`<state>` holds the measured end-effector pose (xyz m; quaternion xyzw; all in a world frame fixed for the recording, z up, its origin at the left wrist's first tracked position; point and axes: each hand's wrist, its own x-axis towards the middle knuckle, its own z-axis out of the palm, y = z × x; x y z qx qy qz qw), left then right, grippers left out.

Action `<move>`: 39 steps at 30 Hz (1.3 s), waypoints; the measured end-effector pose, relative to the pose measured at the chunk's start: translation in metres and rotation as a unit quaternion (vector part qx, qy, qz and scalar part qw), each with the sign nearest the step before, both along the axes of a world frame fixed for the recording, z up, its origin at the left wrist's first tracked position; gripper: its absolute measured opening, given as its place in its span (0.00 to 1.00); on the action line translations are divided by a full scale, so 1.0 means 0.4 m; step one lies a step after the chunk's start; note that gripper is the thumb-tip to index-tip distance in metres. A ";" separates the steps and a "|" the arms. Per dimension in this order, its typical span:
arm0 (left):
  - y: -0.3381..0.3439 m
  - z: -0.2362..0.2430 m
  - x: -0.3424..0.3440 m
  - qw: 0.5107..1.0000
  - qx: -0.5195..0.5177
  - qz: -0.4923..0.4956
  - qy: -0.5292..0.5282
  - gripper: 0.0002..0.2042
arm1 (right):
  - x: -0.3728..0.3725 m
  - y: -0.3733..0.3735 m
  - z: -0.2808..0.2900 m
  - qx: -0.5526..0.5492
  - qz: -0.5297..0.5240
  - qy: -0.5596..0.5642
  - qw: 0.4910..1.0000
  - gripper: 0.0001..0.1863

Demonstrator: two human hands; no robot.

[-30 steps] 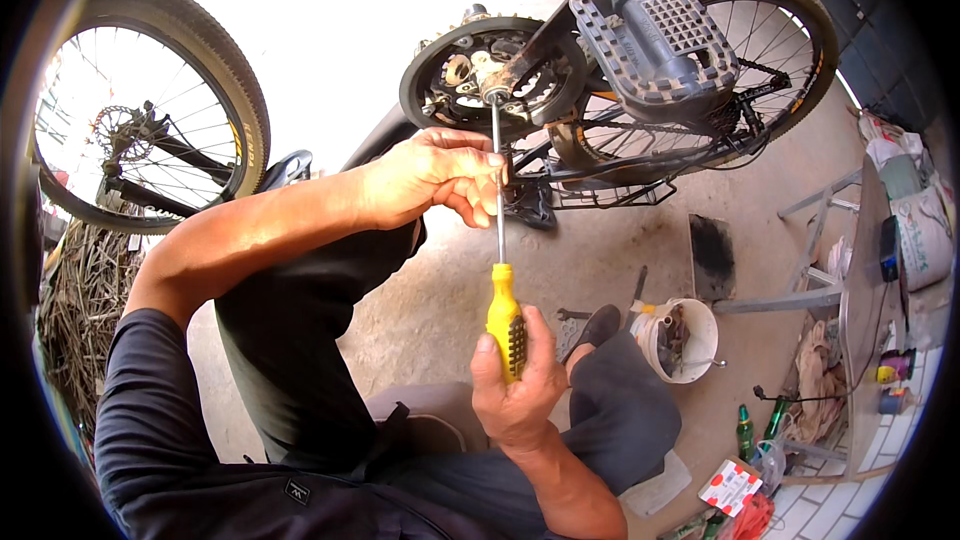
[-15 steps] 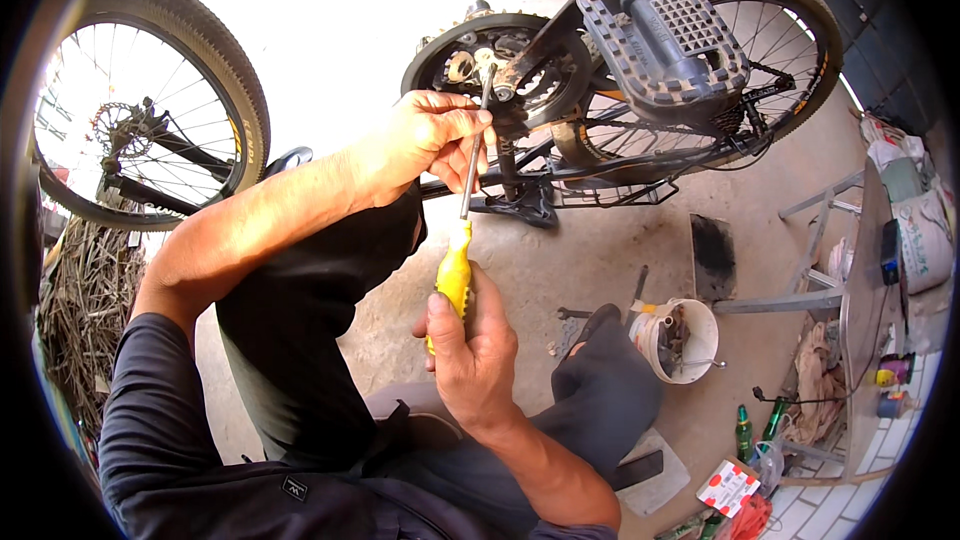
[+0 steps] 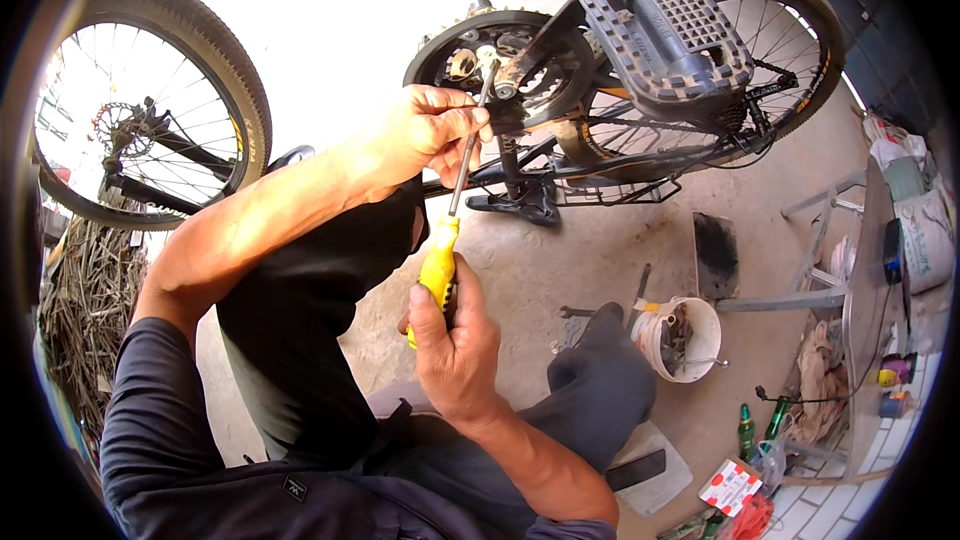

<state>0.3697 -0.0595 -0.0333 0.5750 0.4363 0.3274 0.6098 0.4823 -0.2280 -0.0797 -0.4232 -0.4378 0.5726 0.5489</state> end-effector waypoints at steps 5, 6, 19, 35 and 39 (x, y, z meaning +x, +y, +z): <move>-0.009 -0.002 0.006 0.998 -0.006 0.052 0.022 0.12 | -0.005 0.011 -0.013 -0.012 0.015 0.007 1.000 0.23; -0.007 -0.006 0.006 0.999 -0.003 0.044 0.022 0.12 | -0.003 0.013 -0.014 -0.012 0.016 -0.005 1.000 0.23; -0.015 0.016 0.000 0.998 -0.002 0.033 0.051 0.12 | -0.001 0.013 -0.031 0.003 0.007 -0.038 0.999 0.23; -0.021 0.011 -0.006 0.999 0.027 0.021 0.031 0.13 | -0.004 0.012 -0.048 0.040 -0.020 -0.076 0.996 0.21; -0.007 0.016 -0.001 0.999 0.021 0.032 0.025 0.13 | 0.001 0.020 -0.027 0.025 -0.017 -0.067 0.997 0.22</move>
